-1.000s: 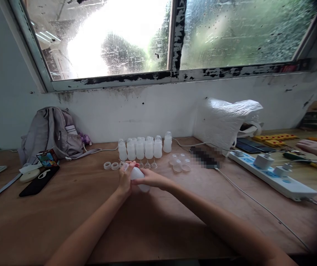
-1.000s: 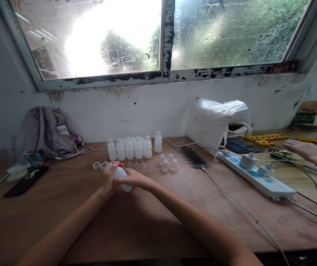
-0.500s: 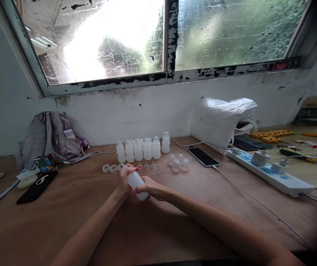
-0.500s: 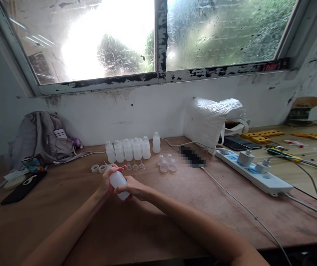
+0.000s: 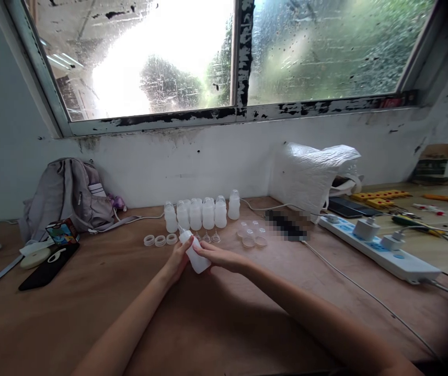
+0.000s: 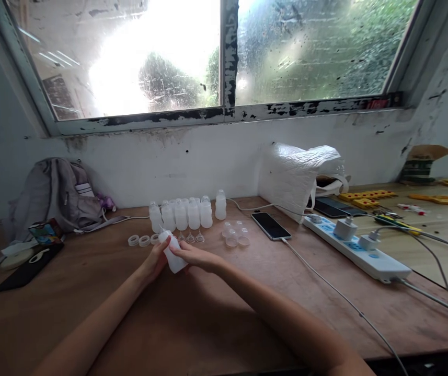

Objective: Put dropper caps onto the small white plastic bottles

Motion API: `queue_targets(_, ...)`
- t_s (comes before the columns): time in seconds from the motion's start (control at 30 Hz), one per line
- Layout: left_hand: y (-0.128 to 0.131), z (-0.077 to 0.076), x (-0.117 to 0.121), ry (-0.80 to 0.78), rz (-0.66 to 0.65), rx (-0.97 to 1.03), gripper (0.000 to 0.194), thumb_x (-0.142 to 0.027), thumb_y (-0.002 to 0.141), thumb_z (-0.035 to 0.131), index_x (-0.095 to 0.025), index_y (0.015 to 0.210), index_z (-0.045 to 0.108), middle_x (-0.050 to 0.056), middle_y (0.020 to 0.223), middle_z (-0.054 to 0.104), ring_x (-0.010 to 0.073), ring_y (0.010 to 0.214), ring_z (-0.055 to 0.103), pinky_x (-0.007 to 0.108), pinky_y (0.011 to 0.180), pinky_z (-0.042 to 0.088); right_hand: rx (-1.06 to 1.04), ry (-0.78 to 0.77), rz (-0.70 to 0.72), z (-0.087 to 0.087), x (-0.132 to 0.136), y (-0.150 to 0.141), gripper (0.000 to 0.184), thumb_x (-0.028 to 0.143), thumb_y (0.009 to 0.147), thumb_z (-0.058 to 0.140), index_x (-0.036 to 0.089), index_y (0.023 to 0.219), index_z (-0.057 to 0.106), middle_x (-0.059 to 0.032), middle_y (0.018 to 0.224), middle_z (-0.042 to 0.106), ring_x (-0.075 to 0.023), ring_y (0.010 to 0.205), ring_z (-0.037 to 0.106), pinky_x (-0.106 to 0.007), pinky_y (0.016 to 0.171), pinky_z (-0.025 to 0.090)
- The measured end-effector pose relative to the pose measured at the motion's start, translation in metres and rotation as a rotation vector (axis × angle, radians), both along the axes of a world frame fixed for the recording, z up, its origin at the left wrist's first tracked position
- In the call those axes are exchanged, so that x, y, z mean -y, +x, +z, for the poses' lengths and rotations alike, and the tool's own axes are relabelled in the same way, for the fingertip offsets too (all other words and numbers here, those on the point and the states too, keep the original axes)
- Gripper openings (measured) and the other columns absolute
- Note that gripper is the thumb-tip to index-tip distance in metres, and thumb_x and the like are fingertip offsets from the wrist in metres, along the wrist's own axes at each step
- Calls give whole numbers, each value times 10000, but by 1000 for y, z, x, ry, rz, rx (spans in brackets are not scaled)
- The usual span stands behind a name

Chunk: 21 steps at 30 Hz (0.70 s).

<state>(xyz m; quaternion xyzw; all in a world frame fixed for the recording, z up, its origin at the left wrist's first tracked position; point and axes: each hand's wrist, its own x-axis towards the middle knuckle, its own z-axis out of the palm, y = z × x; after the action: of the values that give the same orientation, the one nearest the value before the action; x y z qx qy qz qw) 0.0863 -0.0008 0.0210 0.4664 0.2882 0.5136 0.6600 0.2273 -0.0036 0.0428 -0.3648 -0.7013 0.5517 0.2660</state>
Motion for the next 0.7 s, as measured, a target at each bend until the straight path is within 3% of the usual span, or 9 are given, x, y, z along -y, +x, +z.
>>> queue_targets(0.13, 0, -1, -2, 26, 108, -58, 327, -368, 684, 593, -116, 891, 564, 44, 771, 574, 130, 683, 538, 235, 630, 412, 300, 424, -188, 18, -30, 34, 297, 434, 754, 454, 163, 814, 560, -36, 756, 568, -137, 677, 522, -216, 536, 404)
queue_targets(0.23, -2, -1, -4, 72, 159, -127, 390, -346, 634, 642, -131, 943, 540, 32, 800, 570, 127, 707, 530, 230, 640, 404, 725, 563, -380, 32, -49, 68, 191, 311, 729, 504, 160, 827, 567, -60, 802, 577, -166, 740, 531, -242, 610, 394)
queue_targets(0.3, -3, 0, -5, 132, 186, -177, 457, -321, 574, 689, -140, 953, 511, 39, 844, 574, 145, 753, 534, 240, 664, 407, 981, 531, -430, 39, -57, 89, 187, 258, 715, 517, 159, 863, 574, -85, 878, 572, -202, 847, 519, -264, 673, 385)
queue_targets(0.37, -3, 0, -6, 180, 195, -230, 504, -302, 526, 719, -150, 945, 482, 49, 890, 577, 160, 795, 536, 252, 687, 411, 1086, 461, -410, 42, -60, 104, 203, 226, 675, 562, 162, 866, 589, -94, 922, 567, -224, 900, 509, -268, 685, 384)
queue_targets(0.5, 0, -3, -5, 239, 136, -308, 503, -310, 535, 714, -167, 947, 462, 51, 953, 566, 161, 849, 526, 264, 738, 402, 1116, 301, -319, 42, -62, 113, 282, 178, 585, 634, 160, 864, 599, -80, 868, 584, -182, 724, 568, -234, 556, 406)
queue_targets(0.6, 3, -4, -3, 298, 43, -339, 512, -324, 575, 691, -170, 1006, 463, 43, 953, 553, 161, 873, 507, 257, 763, 383, 1107, 206, -278, 39, -65, 112, 333, 154, 589, 622, 144, 919, 574, -63, 772, 593, -125, 558, 555, -207, 469, 399)
queue_targets(0.7, 4, -4, -1, 325, -53, -329, 511, -335, 614, 666, -169, 1054, 464, 43, 950, 546, 168, 896, 487, 253, 777, 364, 1092, 175, -280, 39, -68, 116, 352, 161, 605, 613, 144, 951, 554, -48, 721, 585, -106, 528, 534, -192, 447, 393)
